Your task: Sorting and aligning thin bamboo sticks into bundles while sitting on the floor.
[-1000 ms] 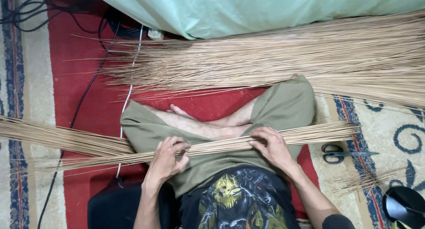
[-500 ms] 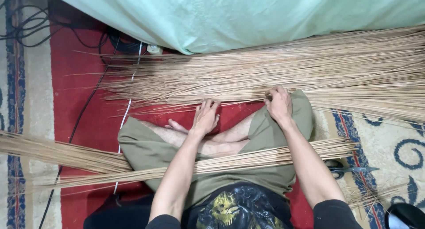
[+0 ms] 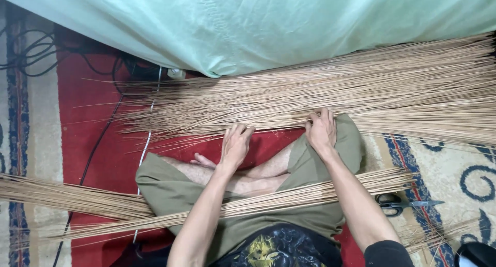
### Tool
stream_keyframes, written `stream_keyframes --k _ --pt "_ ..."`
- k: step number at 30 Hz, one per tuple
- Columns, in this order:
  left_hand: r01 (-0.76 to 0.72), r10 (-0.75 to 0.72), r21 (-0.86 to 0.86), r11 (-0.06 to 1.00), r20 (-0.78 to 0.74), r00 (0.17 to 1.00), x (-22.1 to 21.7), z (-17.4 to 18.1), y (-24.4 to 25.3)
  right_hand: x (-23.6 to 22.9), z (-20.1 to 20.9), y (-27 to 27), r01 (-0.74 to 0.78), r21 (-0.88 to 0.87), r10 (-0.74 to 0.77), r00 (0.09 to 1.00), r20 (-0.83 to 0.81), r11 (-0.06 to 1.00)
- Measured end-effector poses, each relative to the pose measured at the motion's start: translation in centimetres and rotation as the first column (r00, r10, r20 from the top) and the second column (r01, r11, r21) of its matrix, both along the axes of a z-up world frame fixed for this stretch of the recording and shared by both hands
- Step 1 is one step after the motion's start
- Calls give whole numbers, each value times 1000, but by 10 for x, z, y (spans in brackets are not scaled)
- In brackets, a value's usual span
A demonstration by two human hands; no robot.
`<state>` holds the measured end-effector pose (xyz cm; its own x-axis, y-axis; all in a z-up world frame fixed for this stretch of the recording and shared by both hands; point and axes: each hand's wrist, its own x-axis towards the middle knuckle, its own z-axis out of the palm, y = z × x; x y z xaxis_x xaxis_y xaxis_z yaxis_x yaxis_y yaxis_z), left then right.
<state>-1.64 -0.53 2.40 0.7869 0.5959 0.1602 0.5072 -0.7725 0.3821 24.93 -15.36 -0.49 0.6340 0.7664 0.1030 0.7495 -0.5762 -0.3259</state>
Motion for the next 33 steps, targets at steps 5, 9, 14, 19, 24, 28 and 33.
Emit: stream_keyframes --k 5,9,14,19,24,28,33 --pt "2 -16 99 995 132 991 -38 45 3 23 2 -16 -31 156 24 999 44 987" --pt "-23 0 192 981 120 993 -86 70 4 63 1 -36 -59 250 64 998 -12 966" --pt "-78 71 222 972 39 997 -146 89 2 84 8 -70 -73 324 73 997 12 943" --pt "-215 225 208 954 -29 974 -186 85 -17 43 46 -95 -111 408 117 993 11 906" --pt "-124 110 191 974 83 990 -179 68 -52 -17 65 -113 -153 328 186 980 -72 932" --pt "-34 7 270 962 100 995 -154 86 -93 -82 109 -109 -192 268 232 965 -124 944" --pt "70 -80 139 988 66 995 -150 117 -124 -137 150 -105 -294 243 345 915 -209 925"
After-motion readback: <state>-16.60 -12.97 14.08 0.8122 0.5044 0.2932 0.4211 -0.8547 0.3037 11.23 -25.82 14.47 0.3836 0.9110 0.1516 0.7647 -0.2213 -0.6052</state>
